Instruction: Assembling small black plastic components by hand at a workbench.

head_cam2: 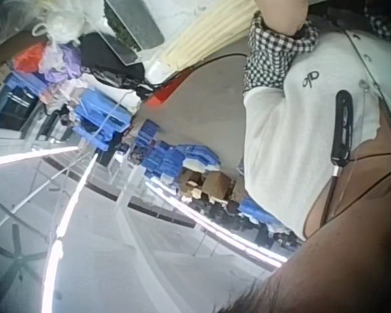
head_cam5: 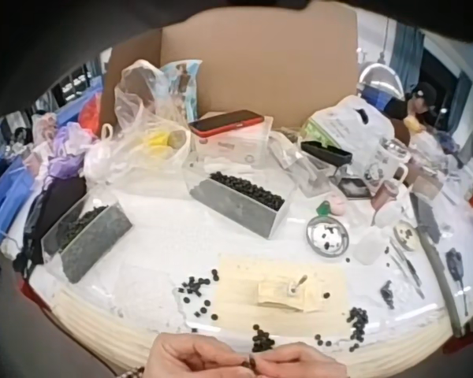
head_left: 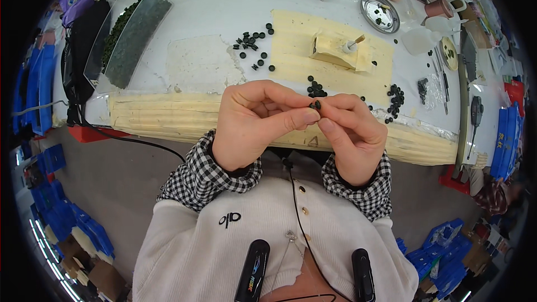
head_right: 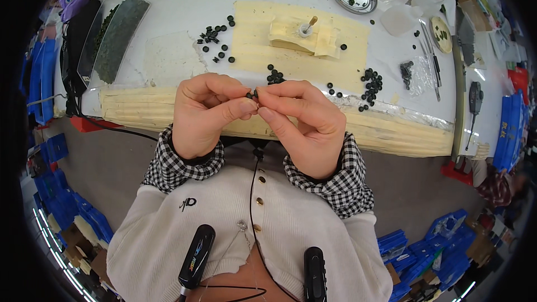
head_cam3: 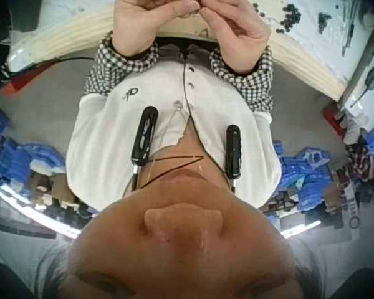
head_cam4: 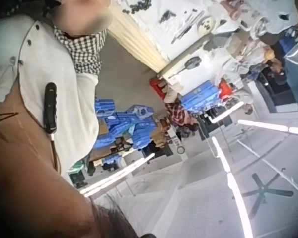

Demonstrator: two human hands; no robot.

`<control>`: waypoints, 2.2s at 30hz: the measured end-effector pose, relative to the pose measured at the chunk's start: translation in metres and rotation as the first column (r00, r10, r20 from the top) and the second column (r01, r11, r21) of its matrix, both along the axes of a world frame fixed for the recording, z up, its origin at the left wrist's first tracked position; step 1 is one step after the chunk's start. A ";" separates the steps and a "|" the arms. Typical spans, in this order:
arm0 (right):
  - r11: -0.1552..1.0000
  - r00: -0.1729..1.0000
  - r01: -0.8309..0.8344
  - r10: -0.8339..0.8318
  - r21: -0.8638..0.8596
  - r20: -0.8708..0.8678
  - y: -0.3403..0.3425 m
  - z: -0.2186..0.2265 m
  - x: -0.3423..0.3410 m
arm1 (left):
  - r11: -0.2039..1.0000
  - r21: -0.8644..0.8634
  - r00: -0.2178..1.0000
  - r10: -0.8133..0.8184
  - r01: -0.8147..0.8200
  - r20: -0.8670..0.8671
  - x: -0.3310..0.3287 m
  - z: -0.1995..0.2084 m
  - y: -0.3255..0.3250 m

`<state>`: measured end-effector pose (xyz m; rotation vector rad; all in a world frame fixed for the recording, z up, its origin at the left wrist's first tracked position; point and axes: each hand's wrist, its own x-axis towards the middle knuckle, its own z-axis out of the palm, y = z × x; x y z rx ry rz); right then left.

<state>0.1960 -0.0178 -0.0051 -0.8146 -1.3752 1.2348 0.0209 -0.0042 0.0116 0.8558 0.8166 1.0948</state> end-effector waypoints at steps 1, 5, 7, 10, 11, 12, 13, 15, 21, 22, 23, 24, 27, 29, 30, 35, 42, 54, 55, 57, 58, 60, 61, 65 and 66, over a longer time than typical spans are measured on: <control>0.998 0.996 -0.028 0.023 -0.061 -0.081 0.000 0.000 0.000 | 0.999 0.033 1.000 0.004 -0.003 -0.011 0.001 0.001 0.000; 0.972 0.955 -0.115 0.052 -0.206 -0.291 0.000 -0.003 0.001 | 0.996 0.092 1.000 0.008 -0.006 -0.021 0.003 0.003 -0.001; 0.974 0.962 -0.106 0.049 -0.200 -0.270 0.000 -0.002 0.001 | 0.996 0.084 1.000 0.016 -0.014 -0.026 0.003 0.004 -0.001; 0.990 0.992 -0.054 0.039 -0.128 -0.117 -0.001 -0.001 0.003 | 0.982 0.186 0.989 0.053 -0.026 -0.140 0.002 0.005 -0.002; 0.994 0.998 -0.041 0.036 -0.098 -0.056 0.000 0.002 0.003 | 0.955 0.297 0.970 0.083 -0.011 -0.231 0.000 0.005 -0.002; 0.997 1.000 -0.030 0.030 -0.066 0.006 0.000 0.004 0.004 | 0.915 0.402 0.941 0.122 0.016 -0.316 -0.002 0.005 -0.002; 0.997 0.999 -0.043 0.041 -0.071 -0.026 0.000 0.003 0.004 | 0.919 0.394 0.943 0.113 0.020 -0.313 -0.002 0.006 -0.002; 0.994 0.994 -0.069 0.062 -0.079 -0.087 0.001 0.001 0.005 | 0.926 0.377 0.947 0.094 0.030 -0.306 -0.003 0.009 -0.001; 0.904 0.862 -0.303 0.125 -0.302 -0.491 0.003 -0.005 0.006 | 0.995 0.078 0.995 -0.059 0.066 -0.082 -0.003 0.011 -0.001; 0.888 0.853 -0.322 0.122 -0.328 -0.507 0.003 -0.004 0.006 | 0.995 0.082 0.996 -0.060 0.066 -0.064 -0.002 0.011 -0.001; 0.871 0.844 -0.341 0.117 -0.354 -0.524 0.004 -0.004 0.006 | 0.994 0.086 0.997 -0.062 0.066 -0.047 -0.002 0.011 -0.001; 0.853 0.834 -0.359 0.111 -0.379 -0.540 0.004 -0.003 0.006 | 0.994 0.089 0.998 -0.064 0.067 -0.029 -0.002 0.010 -0.001; 0.858 0.846 -0.333 0.089 -0.392 -0.525 0.004 -0.003 0.005 | 0.992 0.104 0.998 -0.064 0.066 -0.024 -0.001 0.008 -0.001; 0.861 0.842 -0.340 0.100 -0.378 -0.530 0.005 -0.004 0.004 | 0.991 0.105 0.996 -0.074 0.078 -0.044 -0.001 0.008 -0.001; 0.863 0.840 -0.341 0.103 -0.372 -0.532 0.005 -0.004 0.004 | 0.991 0.105 0.995 -0.081 0.086 -0.053 -0.001 0.009 -0.001; 0.886 0.890 -0.271 0.082 -0.377 -0.448 0.004 -0.003 0.001 | 0.988 0.120 0.993 -0.085 0.094 -0.081 -0.002 0.009 -0.001; 0.954 0.975 -0.129 0.071 -0.272 -0.211 0.004 0.004 -0.001 | 0.979 0.190 0.984 -0.045 0.078 -0.172 -0.002 0.003 -0.001; 0.975 1.000 -0.005 0.001 -0.224 -0.018 0.005 0.013 0.002 | 0.937 0.348 0.966 0.080 0.012 -0.247 -0.001 0.005 -0.002; 0.980 1.000 0.006 -0.005 -0.199 0.006 0.006 0.014 0.002 | 0.936 0.352 0.966 0.075 0.017 -0.247 0.000 0.005 -0.003; 0.988 0.998 0.027 -0.020 -0.149 0.053 0.007 0.017 0.003 | 0.932 0.360 0.967 0.064 0.030 -0.246 0.002 0.004 -0.004; 0.992 0.996 0.066 -0.059 -0.107 0.070 0.007 0.017 0.002 | 0.947 0.320 0.982 0.053 0.008 -0.181 0.003 0.003 -0.004; 0.990 0.986 0.137 -0.134 -0.022 0.096 0.008 0.015 -0.001 | 0.972 0.233 0.998 0.043 -0.031 -0.050 0.005 0.001 -0.004; 0.983 0.970 0.170 -0.180 0.073 0.161 0.008 0.013 -0.002 | 0.975 0.218 0.999 0.040 -0.034 -0.024 0.005 -0.001 -0.004; 0.906 0.882 0.235 -0.351 0.352 0.315 0.009 0.011 -0.006 | 0.987 0.154 0.997 0.029 -0.039 0.069 0.003 -0.005 -0.001; 0.886 0.862 0.243 -0.384 0.395 0.332 0.008 0.011 -0.007 | 0.990 0.137 0.996 0.027 -0.039 0.087 0.003 -0.006 -0.001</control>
